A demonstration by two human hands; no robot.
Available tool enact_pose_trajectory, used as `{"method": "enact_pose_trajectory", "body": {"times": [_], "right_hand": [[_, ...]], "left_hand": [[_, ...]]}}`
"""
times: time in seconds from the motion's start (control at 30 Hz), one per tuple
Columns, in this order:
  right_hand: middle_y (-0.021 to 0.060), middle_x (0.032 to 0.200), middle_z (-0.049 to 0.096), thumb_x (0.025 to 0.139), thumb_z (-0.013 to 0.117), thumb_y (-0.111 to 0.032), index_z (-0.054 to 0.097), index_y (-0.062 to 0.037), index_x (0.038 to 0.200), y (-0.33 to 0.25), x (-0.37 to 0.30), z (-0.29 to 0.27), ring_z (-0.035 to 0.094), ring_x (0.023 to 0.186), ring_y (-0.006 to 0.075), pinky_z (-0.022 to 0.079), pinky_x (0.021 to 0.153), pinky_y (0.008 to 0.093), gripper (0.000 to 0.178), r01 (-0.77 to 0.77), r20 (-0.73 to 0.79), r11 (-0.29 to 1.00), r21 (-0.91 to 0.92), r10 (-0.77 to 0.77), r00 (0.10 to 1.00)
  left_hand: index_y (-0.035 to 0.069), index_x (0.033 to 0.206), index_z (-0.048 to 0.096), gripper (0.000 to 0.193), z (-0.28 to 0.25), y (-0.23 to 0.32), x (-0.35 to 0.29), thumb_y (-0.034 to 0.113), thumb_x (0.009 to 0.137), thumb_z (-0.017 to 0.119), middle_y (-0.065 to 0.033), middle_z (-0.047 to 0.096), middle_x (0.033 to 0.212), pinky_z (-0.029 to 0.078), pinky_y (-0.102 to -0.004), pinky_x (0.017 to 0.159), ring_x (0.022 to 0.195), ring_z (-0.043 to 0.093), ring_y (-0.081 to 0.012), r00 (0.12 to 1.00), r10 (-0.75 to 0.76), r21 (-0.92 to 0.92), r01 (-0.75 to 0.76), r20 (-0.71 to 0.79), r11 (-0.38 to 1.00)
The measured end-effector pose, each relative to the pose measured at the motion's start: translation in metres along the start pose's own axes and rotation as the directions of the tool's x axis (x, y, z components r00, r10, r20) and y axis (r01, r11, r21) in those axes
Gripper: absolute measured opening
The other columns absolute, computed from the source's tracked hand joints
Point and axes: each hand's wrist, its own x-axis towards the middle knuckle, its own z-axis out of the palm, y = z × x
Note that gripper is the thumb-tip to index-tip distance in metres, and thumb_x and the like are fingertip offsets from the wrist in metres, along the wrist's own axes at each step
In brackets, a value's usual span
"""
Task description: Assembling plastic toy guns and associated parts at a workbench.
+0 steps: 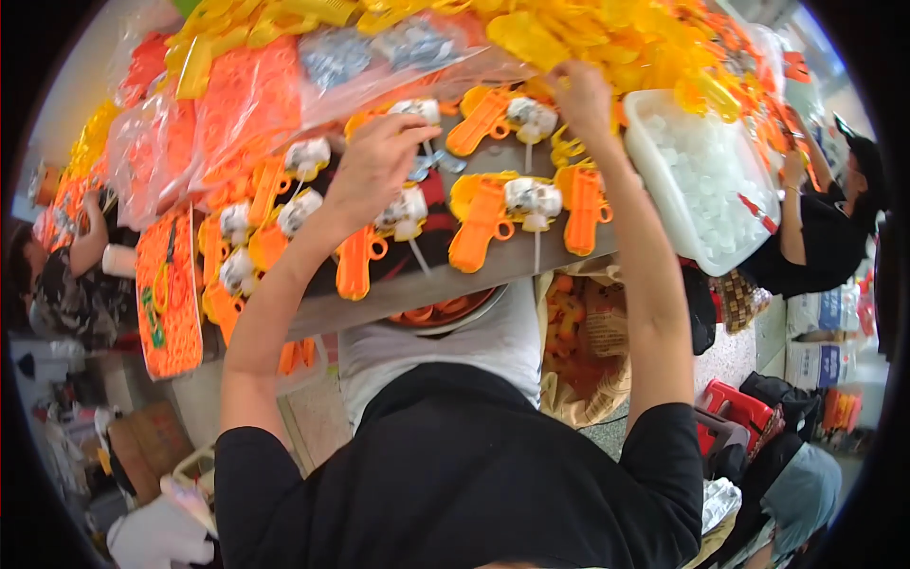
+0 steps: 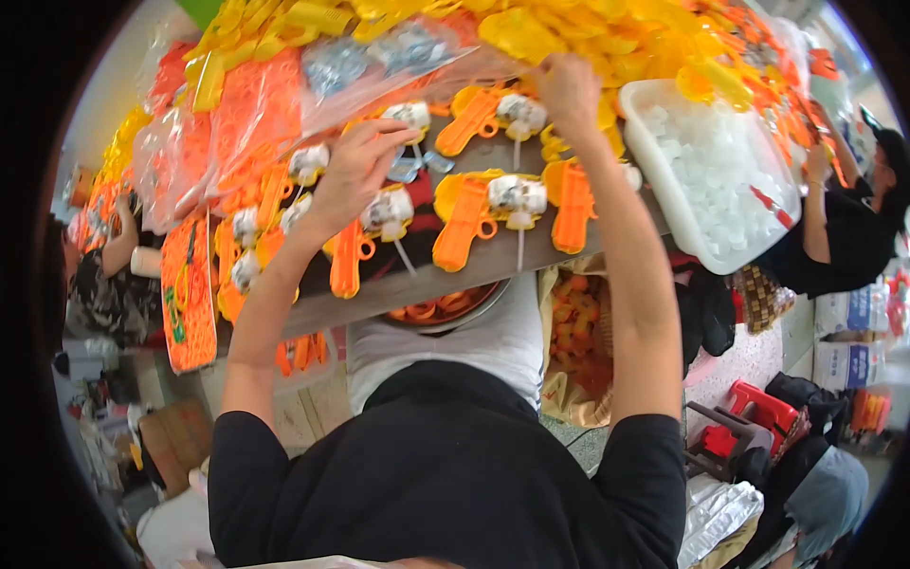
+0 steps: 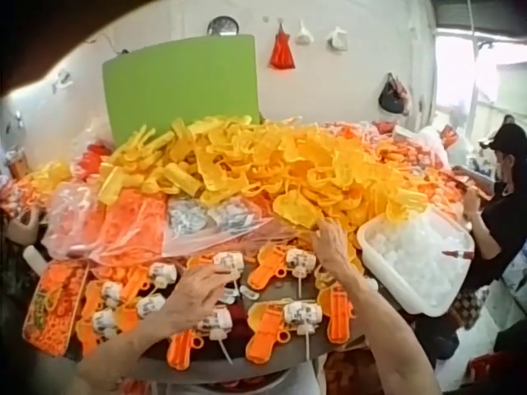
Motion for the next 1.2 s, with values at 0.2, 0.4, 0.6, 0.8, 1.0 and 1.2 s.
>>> {"method": "enact_pose_trajectory", "body": {"times": [0.2,0.4,0.6,0.8,1.0,1.2], "right_hand": [[0.0154,0.110,0.070,0.089,0.063,-0.039,0.068,-0.0108,0.111,0.070,0.058,0.059,0.064,0.106,0.0344,0.048,0.093,0.0452,0.036,0.183,0.174,0.970,-0.162,-0.154,0.973],[0.0119,0.114,0.070,0.092,0.058,-0.038,0.065,-0.0129,0.117,0.056,0.076,0.051,0.063,0.109,0.0342,0.046,0.090,0.0495,0.036,0.094,0.323,0.990,-0.107,-0.055,0.945],[0.0100,0.120,0.067,0.096,0.054,-0.036,0.066,-0.0110,0.114,0.053,0.063,0.026,0.061,0.113,0.0336,0.046,0.092,0.0468,0.033,0.150,0.200,0.985,-0.089,-0.130,0.971],[0.0100,0.123,0.061,0.094,0.056,-0.036,0.068,-0.0161,0.111,0.034,0.059,0.038,0.058,0.117,0.0318,0.042,0.094,0.0536,0.029,0.184,0.344,0.940,-0.287,-0.079,0.936],[0.0124,0.114,0.067,0.092,0.054,-0.035,0.065,-0.0119,0.111,0.033,0.069,0.022,0.061,0.110,0.0341,0.039,0.091,0.0577,0.031,0.241,0.332,0.941,-0.237,-0.154,0.931],[0.0169,0.107,0.069,0.096,0.056,-0.035,0.063,-0.0110,0.113,0.029,0.047,-0.012,0.062,0.107,0.0341,0.043,0.090,0.0506,0.030,0.170,-0.075,0.963,-0.210,-0.190,0.979]], "left_hand": [[0.007,0.116,0.067,0.032,-0.039,0.044,-0.094,-0.003,0.085,0.062,-0.0094,0.064,0.114,0.046,-0.0412,0.092,0.106,0.060,-0.0293,0.960,-0.252,0.035,0.257,-0.121,0.966],[0.009,0.132,0.060,0.050,-0.019,0.071,-0.139,0.010,0.083,0.071,-0.0105,0.052,0.138,0.038,-0.0432,0.109,0.130,0.048,-0.0277,0.936,-0.351,0.229,0.348,-0.029,0.909],[0.010,0.140,0.052,0.060,-0.015,0.062,-0.155,0.014,0.084,0.072,-0.0109,0.046,0.145,0.032,-0.0439,0.115,0.139,0.039,-0.0266,0.952,-0.293,0.299,0.256,0.086,0.919],[0.007,0.135,0.056,0.051,-0.018,0.063,-0.165,0.010,0.086,0.068,-0.0130,0.048,0.143,0.035,-0.0453,0.114,0.138,0.041,-0.0300,0.963,-0.261,0.204,0.243,0.069,0.948],[0.004,0.133,0.057,0.048,-0.027,0.050,-0.174,0.002,0.086,0.065,-0.0143,0.052,0.140,0.039,-0.0421,0.112,0.138,0.042,-0.0324,0.971,-0.230,0.105,0.223,0.062,0.969],[0.005,0.137,0.054,0.054,-0.027,0.045,-0.170,0.005,0.085,0.067,-0.0141,0.051,0.141,0.038,-0.0441,0.113,0.139,0.040,-0.0326,0.981,-0.184,0.083,0.178,0.063,0.980]]}}
